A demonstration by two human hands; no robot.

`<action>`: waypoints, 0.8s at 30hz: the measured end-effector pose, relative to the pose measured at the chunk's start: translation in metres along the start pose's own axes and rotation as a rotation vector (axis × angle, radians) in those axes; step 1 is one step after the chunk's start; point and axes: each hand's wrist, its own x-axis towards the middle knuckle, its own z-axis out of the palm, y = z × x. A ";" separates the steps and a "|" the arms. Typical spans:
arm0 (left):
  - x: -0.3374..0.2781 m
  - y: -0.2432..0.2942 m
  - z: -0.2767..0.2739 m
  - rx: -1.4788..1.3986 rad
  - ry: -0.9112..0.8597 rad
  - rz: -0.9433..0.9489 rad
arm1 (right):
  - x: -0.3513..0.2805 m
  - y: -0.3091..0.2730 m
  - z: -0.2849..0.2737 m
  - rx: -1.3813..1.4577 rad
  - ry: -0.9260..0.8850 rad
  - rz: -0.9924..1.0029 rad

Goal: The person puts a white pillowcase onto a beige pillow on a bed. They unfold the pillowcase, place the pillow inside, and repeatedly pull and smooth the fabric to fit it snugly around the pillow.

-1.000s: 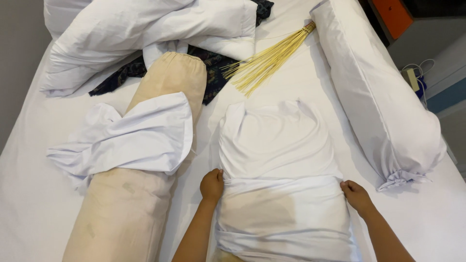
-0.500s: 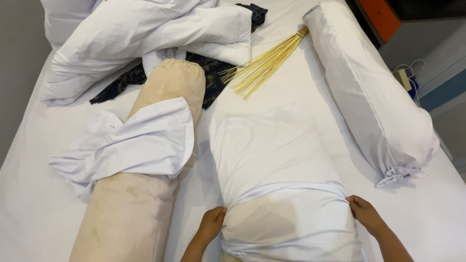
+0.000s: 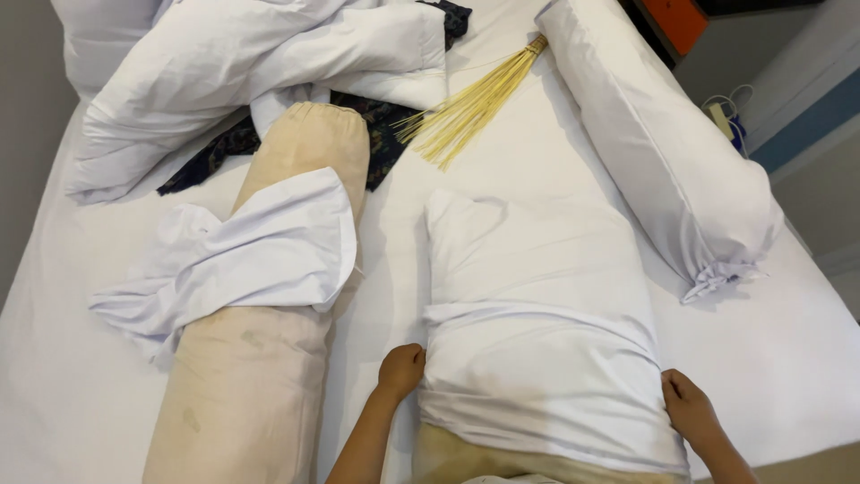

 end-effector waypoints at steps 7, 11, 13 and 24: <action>-0.059 0.075 -0.006 -0.116 0.256 0.418 | -0.089 -0.032 0.010 0.069 0.098 -0.275; -0.065 0.094 0.003 -0.071 0.265 0.464 | -0.091 -0.030 0.022 -0.148 0.154 -0.350; -0.060 0.095 0.010 0.029 0.366 0.514 | -0.083 -0.033 0.023 -0.204 0.245 -0.531; -0.115 0.109 -0.017 -0.085 -0.022 0.439 | -0.074 -0.018 -0.012 -0.102 0.032 -0.379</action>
